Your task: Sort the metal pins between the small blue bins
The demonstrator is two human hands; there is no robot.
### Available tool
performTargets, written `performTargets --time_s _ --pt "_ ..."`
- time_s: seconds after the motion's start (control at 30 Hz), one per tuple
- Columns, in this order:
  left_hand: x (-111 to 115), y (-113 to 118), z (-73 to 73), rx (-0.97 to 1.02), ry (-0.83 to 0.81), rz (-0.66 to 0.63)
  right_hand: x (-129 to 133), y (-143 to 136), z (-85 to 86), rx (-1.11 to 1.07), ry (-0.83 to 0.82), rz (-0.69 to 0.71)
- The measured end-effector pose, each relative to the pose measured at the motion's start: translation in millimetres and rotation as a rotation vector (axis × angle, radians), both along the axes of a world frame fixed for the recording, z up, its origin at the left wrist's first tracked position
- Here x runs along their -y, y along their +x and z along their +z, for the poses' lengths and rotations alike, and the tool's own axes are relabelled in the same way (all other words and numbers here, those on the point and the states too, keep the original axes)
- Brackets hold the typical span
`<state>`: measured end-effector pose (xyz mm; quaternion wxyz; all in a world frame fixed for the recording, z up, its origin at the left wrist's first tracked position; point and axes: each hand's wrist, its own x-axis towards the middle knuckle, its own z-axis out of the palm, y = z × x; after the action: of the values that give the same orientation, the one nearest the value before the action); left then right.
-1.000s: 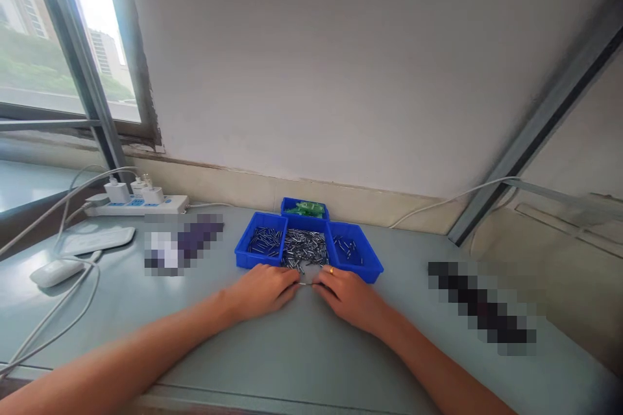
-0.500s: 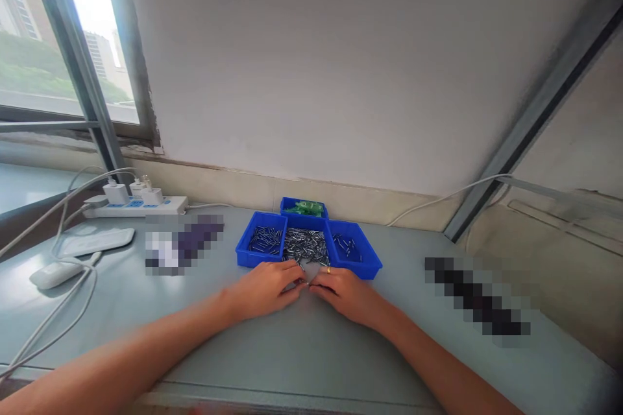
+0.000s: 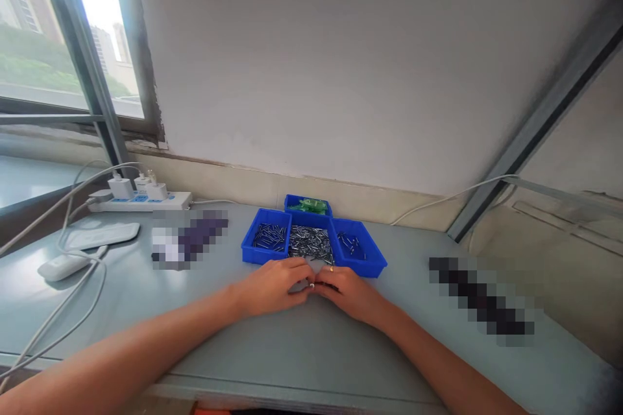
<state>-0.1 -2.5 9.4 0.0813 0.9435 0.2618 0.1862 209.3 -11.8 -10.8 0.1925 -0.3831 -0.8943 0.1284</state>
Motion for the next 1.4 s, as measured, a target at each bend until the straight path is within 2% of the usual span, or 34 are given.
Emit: performTargets --time_s 0.17,0.3,0.53,0.8,1.0,1.2,1.4 --pt "7.0 0.4 9.3 -0.091 -0.02 0.085 2.7 2.8 4.5 0.033 -0.005 -0.043" --pt "3.9 0.2 5.6 -0.156 0.026 0.129 7.4 3.2 11.1 0.033 -0.007 -0.06" --pt "-5.7 0.2 -7.4 -0.122 0.094 0.086 7.4 2.3 13.7 0.094 0.034 -0.055" --pt "-4.9 -1.8 -1.6 -0.109 0.049 0.082 5.0 6.2 13.3 0.109 0.015 -0.124" --pt "-3.9 -1.4 -1.9 -0.145 0.126 0.091 5.6 5.6 11.9 0.144 0.035 -0.102" --pt "-5.9 -1.5 -6.2 -0.275 0.158 0.129 6.6 7.9 11.0 0.069 0.107 -0.094" --pt "-3.6 0.1 -5.7 -0.232 0.137 0.099 7.4 7.9 12.6 0.05 0.101 -0.084"
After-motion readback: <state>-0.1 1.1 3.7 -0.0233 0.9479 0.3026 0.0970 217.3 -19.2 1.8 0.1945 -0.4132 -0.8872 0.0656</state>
